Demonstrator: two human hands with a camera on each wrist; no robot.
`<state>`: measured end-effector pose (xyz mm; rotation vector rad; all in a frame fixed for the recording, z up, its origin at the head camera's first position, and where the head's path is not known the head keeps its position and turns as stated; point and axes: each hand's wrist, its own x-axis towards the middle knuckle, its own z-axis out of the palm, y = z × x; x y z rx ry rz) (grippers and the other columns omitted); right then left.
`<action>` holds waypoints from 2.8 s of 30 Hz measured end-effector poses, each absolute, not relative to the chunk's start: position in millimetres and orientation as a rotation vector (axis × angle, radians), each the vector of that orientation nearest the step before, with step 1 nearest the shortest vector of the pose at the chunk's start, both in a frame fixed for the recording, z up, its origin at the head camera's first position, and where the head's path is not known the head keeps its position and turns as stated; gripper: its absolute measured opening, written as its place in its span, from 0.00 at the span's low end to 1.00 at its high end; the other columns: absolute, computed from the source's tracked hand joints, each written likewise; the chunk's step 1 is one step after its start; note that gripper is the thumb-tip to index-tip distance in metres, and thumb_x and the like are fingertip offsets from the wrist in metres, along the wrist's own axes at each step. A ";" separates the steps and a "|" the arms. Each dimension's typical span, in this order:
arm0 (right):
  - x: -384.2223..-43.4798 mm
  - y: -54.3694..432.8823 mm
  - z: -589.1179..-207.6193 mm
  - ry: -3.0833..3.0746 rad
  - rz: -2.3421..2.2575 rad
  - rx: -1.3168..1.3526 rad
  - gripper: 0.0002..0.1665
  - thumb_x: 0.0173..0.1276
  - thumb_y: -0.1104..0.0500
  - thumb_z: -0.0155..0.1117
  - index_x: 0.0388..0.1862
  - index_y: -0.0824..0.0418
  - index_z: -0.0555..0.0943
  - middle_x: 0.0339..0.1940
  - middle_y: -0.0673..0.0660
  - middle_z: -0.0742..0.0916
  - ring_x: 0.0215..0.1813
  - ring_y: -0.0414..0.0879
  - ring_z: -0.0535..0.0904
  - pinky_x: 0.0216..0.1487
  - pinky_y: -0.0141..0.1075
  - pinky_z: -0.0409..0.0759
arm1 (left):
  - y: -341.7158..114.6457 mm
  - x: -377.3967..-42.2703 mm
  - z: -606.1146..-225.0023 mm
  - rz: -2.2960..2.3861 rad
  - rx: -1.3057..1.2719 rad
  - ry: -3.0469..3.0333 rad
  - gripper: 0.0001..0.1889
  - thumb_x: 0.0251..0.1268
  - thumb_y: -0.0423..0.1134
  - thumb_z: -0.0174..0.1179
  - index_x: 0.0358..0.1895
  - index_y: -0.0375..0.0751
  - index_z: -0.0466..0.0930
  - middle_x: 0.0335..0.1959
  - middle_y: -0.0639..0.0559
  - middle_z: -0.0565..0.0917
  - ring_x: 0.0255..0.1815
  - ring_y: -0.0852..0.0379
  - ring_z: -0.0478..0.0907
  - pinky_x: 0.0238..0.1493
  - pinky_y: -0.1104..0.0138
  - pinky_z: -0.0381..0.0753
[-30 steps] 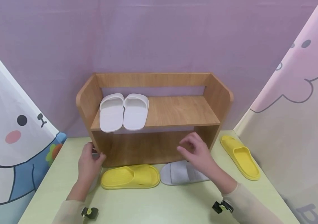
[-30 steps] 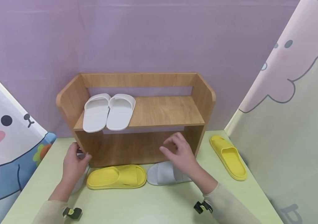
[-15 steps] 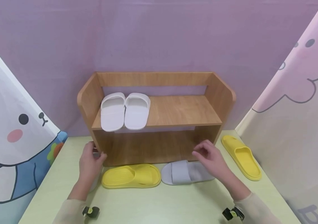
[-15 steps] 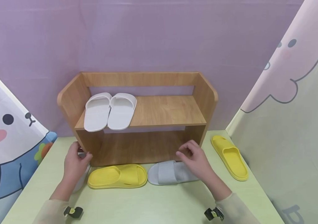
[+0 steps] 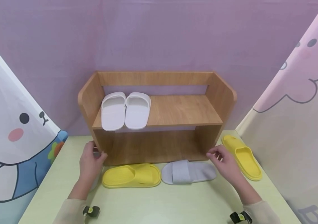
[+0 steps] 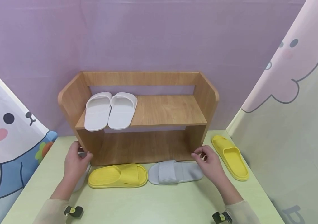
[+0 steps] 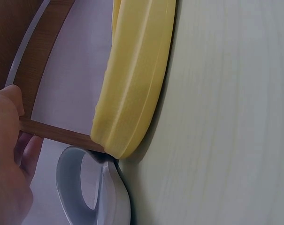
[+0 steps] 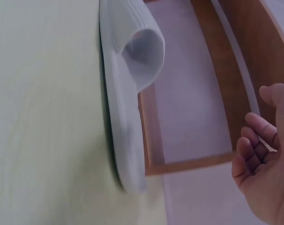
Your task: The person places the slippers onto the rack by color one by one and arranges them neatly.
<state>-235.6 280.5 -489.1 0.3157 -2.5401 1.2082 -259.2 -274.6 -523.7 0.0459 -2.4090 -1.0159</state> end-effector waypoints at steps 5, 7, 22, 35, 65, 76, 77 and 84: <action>-236.0 294.0 -495.7 -2.505 1.214 0.284 0.04 0.80 0.60 0.73 0.48 0.59 0.86 0.42 0.52 0.86 0.42 0.44 0.78 0.41 0.28 0.78 | -273.7 -258.8 -522.8 -1.012 0.061 -2.421 0.26 0.72 0.31 0.68 0.69 0.37 0.71 0.61 0.39 0.78 0.60 0.37 0.81 0.56 0.39 0.90; -236.5 298.7 -498.3 -2.484 1.202 0.272 0.04 0.79 0.61 0.73 0.47 0.59 0.86 0.41 0.53 0.87 0.41 0.44 0.79 0.40 0.27 0.78 | -273.5 -258.7 -522.4 -1.011 0.064 -2.426 0.26 0.72 0.31 0.68 0.69 0.37 0.71 0.62 0.39 0.78 0.61 0.36 0.81 0.57 0.39 0.89; -242.7 333.0 -512.1 -2.486 1.034 0.145 0.08 0.77 0.60 0.75 0.48 0.62 0.87 0.44 0.58 0.87 0.41 0.44 0.77 0.39 0.26 0.76 | -273.2 -258.2 -521.4 -1.009 0.067 -2.439 0.27 0.72 0.31 0.68 0.69 0.37 0.70 0.62 0.38 0.77 0.61 0.36 0.81 0.58 0.39 0.89; -245.1 373.2 -534.4 -2.527 0.804 0.054 0.25 0.73 0.59 0.77 0.60 0.73 0.80 0.55 0.71 0.76 0.50 0.65 0.76 0.46 0.53 0.77 | -273.1 -259.5 -521.0 -1.006 0.060 -2.430 0.26 0.71 0.30 0.68 0.68 0.37 0.71 0.62 0.38 0.78 0.61 0.36 0.82 0.57 0.39 0.89; -238.9 425.9 -545.0 -2.882 0.784 -0.365 0.69 0.69 0.41 0.79 0.87 0.76 0.49 0.72 0.90 0.63 0.71 0.87 0.59 0.68 0.78 0.62 | -273.4 -260.2 -522.0 -1.016 0.083 -2.443 0.27 0.72 0.31 0.68 0.70 0.38 0.70 0.63 0.38 0.77 0.62 0.37 0.81 0.58 0.39 0.89; -241.7 432.8 -543.5 -3.013 0.802 -0.360 0.73 0.70 0.37 0.77 0.88 0.75 0.42 0.71 0.93 0.59 0.70 0.89 0.56 0.67 0.80 0.60 | -274.4 -261.4 -524.2 -1.005 0.049 -2.420 0.26 0.72 0.32 0.68 0.69 0.37 0.71 0.61 0.38 0.78 0.60 0.36 0.82 0.55 0.40 0.90; -241.7 433.1 -542.8 -3.025 0.807 -0.353 0.73 0.70 0.37 0.76 0.88 0.75 0.41 0.71 0.94 0.59 0.70 0.89 0.55 0.67 0.80 0.60 | -274.4 -261.4 -524.2 -1.006 0.051 -2.420 0.26 0.72 0.32 0.68 0.69 0.37 0.71 0.61 0.38 0.78 0.60 0.36 0.82 0.55 0.40 0.90; -240.0 429.6 -534.9 -3.079 0.823 -0.342 0.72 0.71 0.41 0.76 0.87 0.76 0.39 0.70 0.95 0.57 0.69 0.90 0.53 0.67 0.81 0.59 | -274.3 -261.2 -523.4 -1.010 0.059 -2.426 0.26 0.72 0.31 0.68 0.69 0.37 0.71 0.61 0.38 0.78 0.61 0.36 0.82 0.57 0.39 0.90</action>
